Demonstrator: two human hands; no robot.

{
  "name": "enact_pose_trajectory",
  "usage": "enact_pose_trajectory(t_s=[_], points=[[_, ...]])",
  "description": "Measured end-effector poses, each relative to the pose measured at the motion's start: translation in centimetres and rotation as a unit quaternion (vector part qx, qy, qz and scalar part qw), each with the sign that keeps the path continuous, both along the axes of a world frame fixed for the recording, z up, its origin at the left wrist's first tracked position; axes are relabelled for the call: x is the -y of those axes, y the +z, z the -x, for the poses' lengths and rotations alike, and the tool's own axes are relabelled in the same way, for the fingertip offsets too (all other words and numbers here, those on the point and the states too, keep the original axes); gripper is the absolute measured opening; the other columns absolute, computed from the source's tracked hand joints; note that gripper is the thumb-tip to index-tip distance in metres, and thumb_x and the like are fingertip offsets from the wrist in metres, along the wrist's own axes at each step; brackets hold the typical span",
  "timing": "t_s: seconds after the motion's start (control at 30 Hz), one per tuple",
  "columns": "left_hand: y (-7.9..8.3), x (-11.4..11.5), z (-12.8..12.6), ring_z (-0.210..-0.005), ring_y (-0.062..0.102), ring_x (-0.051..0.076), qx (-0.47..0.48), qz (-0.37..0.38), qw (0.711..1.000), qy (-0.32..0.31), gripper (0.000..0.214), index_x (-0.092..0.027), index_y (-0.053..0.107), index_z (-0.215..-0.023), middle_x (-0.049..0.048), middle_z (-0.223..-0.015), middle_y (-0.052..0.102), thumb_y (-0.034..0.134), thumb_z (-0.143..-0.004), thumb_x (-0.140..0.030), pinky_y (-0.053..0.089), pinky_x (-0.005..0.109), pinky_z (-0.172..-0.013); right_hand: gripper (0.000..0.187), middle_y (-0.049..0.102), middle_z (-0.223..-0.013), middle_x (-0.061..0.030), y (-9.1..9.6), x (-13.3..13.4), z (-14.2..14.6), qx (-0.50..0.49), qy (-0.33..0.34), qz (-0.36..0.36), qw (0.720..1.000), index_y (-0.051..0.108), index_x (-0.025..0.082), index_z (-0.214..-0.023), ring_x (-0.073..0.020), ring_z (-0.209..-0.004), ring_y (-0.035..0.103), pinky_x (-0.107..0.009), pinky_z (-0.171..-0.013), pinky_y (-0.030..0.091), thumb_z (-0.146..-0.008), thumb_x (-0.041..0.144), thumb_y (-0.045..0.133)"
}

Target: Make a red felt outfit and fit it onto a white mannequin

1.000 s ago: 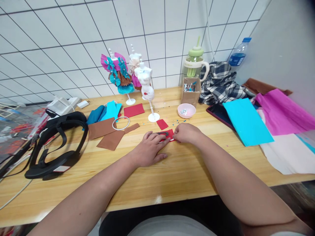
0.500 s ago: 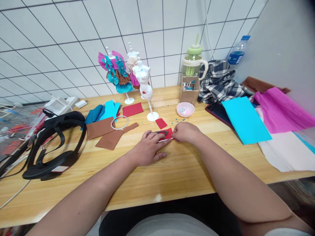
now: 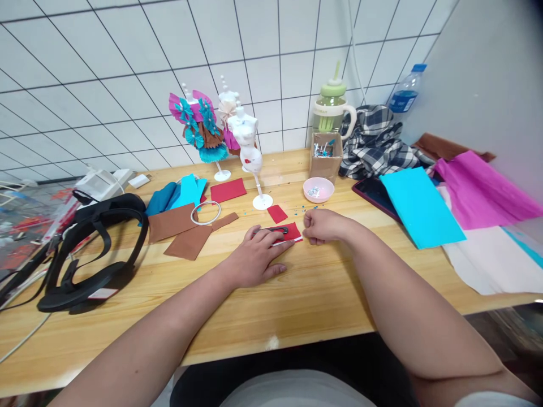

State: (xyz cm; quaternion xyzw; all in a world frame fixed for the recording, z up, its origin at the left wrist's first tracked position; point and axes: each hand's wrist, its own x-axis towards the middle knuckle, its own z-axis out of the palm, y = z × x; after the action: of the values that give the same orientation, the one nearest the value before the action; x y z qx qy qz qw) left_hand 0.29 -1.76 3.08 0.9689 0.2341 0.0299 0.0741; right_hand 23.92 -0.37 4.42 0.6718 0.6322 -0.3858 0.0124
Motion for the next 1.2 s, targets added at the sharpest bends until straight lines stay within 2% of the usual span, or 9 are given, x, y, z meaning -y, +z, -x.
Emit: enact_pose_trajectory(t_s=[0.2,0.33,0.47,0.6,0.73,0.87,0.97,1.1,1.2], points=[[0.2,0.0,0.2,-0.122,0.042,0.03,0.016,0.011,1.0,-0.011,0.058,-0.026,0.041,-0.143,0.0116,-0.135,0.051,0.045,-0.092,-0.051,0.023,0.052,-0.107,0.025,0.067,-0.059,0.0012,-0.4,0.1,-0.1,-0.003,0.0,-0.039,0.999,0.057,0.019,-0.09,-0.0123,-0.05,0.059,-0.02,-0.049,0.037,-0.071,0.03,0.071],[0.2,-0.2,0.3,-0.12,0.047,0.029,0.053,0.037,0.998,-0.001,0.054,-0.026,0.048,-0.137,0.0116,-0.132,0.055,0.052,-0.089,-0.05,0.028,0.049,-0.104,0.016,0.069,-0.068,-0.0004,-0.1,-0.1,-0.1,-0.005,-0.011,-0.084,0.996,0.06,0.019,-0.093,-0.0124,-0.057,0.061,-0.021,-0.055,0.039,-0.079,0.027,0.062],[-0.2,-0.7,0.5,-0.101,0.058,0.023,0.121,0.068,0.988,0.065,0.04,-0.023,0.056,-0.125,0.0073,-0.11,0.066,0.056,-0.088,-0.04,0.038,0.04,-0.093,0.025,0.07,-0.101,-0.0047,0.4,0.0,0.9,0.004,-0.032,-0.24,0.97,0.06,0.02,-0.111,-0.0163,-0.089,0.062,-0.025,-0.072,0.041,-0.088,0.025,0.05],[-0.2,-1.1,0.6,-0.089,0.062,0.019,0.133,0.051,0.988,0.055,0.022,-0.024,0.066,-0.106,0.0032,-0.093,0.07,0.048,-0.094,-0.031,0.04,0.038,-0.09,0.027,0.069,-0.111,-0.0044,-0.1,0.4,2.9,-0.052,0.116,-0.394,0.91,0.066,0.021,-0.111,-0.0177,-0.105,0.056,-0.028,-0.09,0.038,-0.093,0.022,0.047],[0.3,-0.9,0.6,-0.097,0.061,0.019,0.123,0.042,0.991,0.016,0.023,-0.024,0.068,-0.101,0.0044,-0.098,0.07,0.048,-0.094,-0.032,0.04,0.036,-0.091,0.027,0.071,-0.104,-0.0059,-1.1,0.2,4.5,-0.039,0.193,-0.373,0.907,0.071,0.02,-0.107,-0.0198,-0.102,0.057,-0.03,-0.091,0.037,-0.093,0.032,0.052],[0.3,-0.8,0.5,-0.099,0.061,0.022,0.097,0.02,0.995,0.008,0.028,-0.024,0.068,-0.105,0.0061,-0.104,0.069,0.057,-0.088,-0.044,0.042,0.036,-0.087,0.022,0.069,-0.101,-0.0057,-1.4,-0.2,4.9,0.019,0.169,-0.351,0.921,0.073,0.022,-0.098,-0.0201,-0.098,0.057,-0.029,-0.085,0.038,-0.089,0.035,0.058],[0.1,-0.8,0.6,-0.095,0.062,0.021,0.085,-0.024,0.996,-0.006,0.026,-0.024,0.07,-0.098,0.0053,-0.094,0.071,0.049,-0.094,-0.037,0.041,0.04,-0.091,0.02,0.068,-0.095,-0.0075,-1.3,-0.1,4.6,0.039,0.136,-0.348,0.927,0.072,0.019,-0.089,-0.0203,-0.092,0.058,-0.029,-0.08,0.039,-0.09,0.03,0.055],[0.1,-0.9,0.8,-0.094,0.062,0.021,0.098,-0.024,0.995,0.001,0.028,-0.022,0.07,-0.097,0.0065,-0.093,0.071,0.044,-0.096,-0.033,0.044,0.037,-0.084,0.027,0.067,-0.099,-0.0092,-1.1,0.1,4.4,0.048,0.114,-0.351,0.928,0.068,0.018,-0.1,-0.0209,-0.096,0.058,-0.03,-0.082,0.039,-0.095,0.034,0.046],[0.3,-1.0,0.9,-0.094,0.062,0.021,0.102,0.014,0.995,-0.011,0.027,-0.022,0.068,-0.1,0.007,-0.098,0.07,0.052,-0.092,-0.041,0.046,0.034,-0.08,0.028,0.064,-0.107,-0.0082,-1.1,0.2,4.9,0.047,0.124,-0.34,0.931,0.066,0.021,-0.105,-0.0228,-0.102,0.056,-0.031,-0.086,0.039,-0.089,0.041,0.057]])
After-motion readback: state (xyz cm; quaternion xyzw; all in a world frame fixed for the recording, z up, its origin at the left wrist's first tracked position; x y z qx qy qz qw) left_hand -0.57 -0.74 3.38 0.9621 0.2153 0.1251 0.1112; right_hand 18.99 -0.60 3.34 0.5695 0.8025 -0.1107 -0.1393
